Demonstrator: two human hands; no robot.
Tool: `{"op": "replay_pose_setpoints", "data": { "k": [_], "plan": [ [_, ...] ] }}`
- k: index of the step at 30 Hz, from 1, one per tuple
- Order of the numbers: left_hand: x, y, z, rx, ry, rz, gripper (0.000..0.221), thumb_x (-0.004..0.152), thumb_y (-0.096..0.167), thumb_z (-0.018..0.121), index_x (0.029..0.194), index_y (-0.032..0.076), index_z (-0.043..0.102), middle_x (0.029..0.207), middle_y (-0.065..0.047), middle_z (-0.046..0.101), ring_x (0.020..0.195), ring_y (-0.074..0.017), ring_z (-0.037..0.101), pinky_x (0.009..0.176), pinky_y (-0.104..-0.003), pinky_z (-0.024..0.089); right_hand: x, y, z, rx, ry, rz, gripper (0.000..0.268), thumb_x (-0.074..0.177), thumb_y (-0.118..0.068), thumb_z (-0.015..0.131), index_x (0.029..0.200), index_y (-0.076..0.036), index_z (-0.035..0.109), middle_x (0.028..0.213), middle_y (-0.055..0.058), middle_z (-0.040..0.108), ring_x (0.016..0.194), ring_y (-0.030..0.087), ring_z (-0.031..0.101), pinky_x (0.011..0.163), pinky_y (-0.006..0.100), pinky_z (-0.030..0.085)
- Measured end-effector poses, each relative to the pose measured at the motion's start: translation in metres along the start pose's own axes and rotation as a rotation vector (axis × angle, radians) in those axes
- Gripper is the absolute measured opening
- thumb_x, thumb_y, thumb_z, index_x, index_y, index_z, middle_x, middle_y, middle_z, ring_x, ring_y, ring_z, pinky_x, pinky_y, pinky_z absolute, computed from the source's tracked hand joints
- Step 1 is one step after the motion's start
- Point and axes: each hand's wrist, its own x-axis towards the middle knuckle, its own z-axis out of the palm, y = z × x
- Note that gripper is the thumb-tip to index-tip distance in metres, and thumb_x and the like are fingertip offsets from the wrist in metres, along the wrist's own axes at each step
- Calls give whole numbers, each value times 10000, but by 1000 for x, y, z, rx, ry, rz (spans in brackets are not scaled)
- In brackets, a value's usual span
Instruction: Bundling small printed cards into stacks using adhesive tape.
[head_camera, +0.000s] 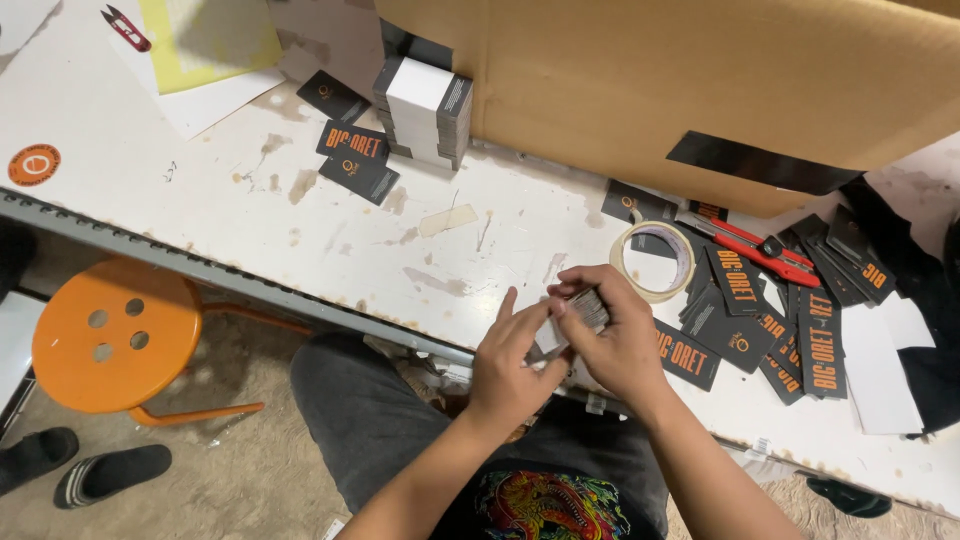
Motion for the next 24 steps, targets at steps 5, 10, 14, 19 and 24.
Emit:
{"op": "replay_pose_setpoints", "data": {
  "k": [5, 10, 14, 19, 24],
  "plan": [
    [-2, -13, 5, 19, 17, -172, 335, 615, 2, 671, 935, -41, 579, 799, -198, 627, 789, -380, 611, 745, -486, 498, 13, -42, -5, -500, -405, -191, 703, 651, -262, 694, 1244, -29, 396, 1058, 187, 551, 909, 370, 572, 744, 504, 475],
    [-2, -13, 11, 24, 20, -204, 362, 641, 121, 723, 984, 71, 618, 838, -76, 666, 704, -212, 630, 598, -310, 507, 35, -65, -19, -586, -356, -362, 739, 848, -546, 95, 1313, -3, 278, 1308, 240, 332, 1249, 396, 243, 1007, 509, 219],
    [-5, -17, 9, 43, -47, -252, 360, 693, 273, 678, 1026, 154, 613, 876, -21, 678, 647, -135, 653, 490, -280, 443, 51, -78, -10, -707, -338, -398, 666, 882, -481, 28, 1311, -60, 315, 1377, 185, 282, 1309, 353, 140, 1031, 526, 146],
    [2, -19, 11, 87, 69, -262, 97, 566, 55, 700, 570, 89, 610, 420, -45, 549, 394, -177, 554, 404, -178, 410, 55, -51, 26, -916, -589, -112, 559, 874, -465, 212, 1236, -117, 455, 1274, 201, 395, 1262, 390, 234, 980, 474, 254],
    [23, -12, 7, -15, -146, -341, 236, 530, 126, 706, 738, 44, 631, 612, -123, 620, 612, -305, 624, 520, -341, 483, 58, -36, 15, -771, -556, -139, 620, 864, -466, 92, 1229, -121, 455, 1235, 207, 412, 1248, 408, 239, 983, 494, 222]
  ]
}}
